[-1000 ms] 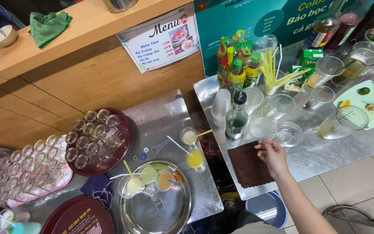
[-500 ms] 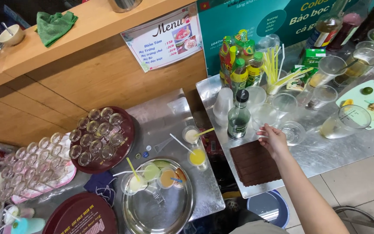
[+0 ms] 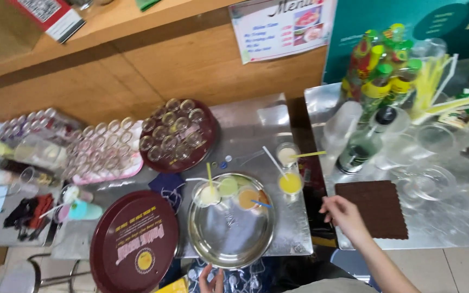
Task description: The person arranges several small plastic cups containing different colored liquids onto a metal tray. They then pick up a glass, stir its contents with a spoon, and add a dark liquid from a bottle into the glass using the spoon.
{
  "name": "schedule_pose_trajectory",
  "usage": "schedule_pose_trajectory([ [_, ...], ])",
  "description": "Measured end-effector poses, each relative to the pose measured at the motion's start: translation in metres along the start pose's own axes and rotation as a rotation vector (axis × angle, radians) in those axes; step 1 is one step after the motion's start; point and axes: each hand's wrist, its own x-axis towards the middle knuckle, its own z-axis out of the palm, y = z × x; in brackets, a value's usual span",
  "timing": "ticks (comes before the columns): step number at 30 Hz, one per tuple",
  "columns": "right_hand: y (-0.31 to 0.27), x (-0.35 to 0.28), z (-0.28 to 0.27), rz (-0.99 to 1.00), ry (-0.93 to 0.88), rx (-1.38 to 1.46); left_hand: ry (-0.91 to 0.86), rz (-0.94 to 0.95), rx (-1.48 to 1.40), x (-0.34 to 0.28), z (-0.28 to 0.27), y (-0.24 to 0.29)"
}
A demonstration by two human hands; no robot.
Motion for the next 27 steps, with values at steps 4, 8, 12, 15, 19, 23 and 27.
schedule_pose_trajectory([
  [4, -0.025, 0.011, 0.040, -0.059, -0.093, -0.196, -0.005, -0.136, -0.028, 0.002, -0.002, 0.015],
  [8, -0.047, 0.055, 0.074, -0.264, -0.084, -0.426, 0.005, -0.132, -0.070, -0.007, -0.003, 0.027],
  [12, -0.085, 0.100, 0.116, -0.199, -0.096, -0.459, 0.052, -0.183, -0.151, -0.010, -0.002, 0.025],
  [15, -0.074, 0.146, 0.129, -0.192, -0.104, -0.618, 0.084, -0.208, -0.167, -0.017, -0.003, 0.034],
  [19, -0.089, 0.139, 0.115, -0.198, -0.153, -0.575, 0.121, -0.319, -0.116, -0.023, -0.004, 0.066],
  [23, -0.120, 0.094, 0.085, -0.310, -0.141, -0.506, 0.113, -0.382, -0.071, -0.023, -0.006, 0.074],
  [27, -0.142, 0.054, 0.059, -0.350, -0.094, -0.431, 0.067, -0.429, -0.053, -0.019, -0.004, 0.079],
])
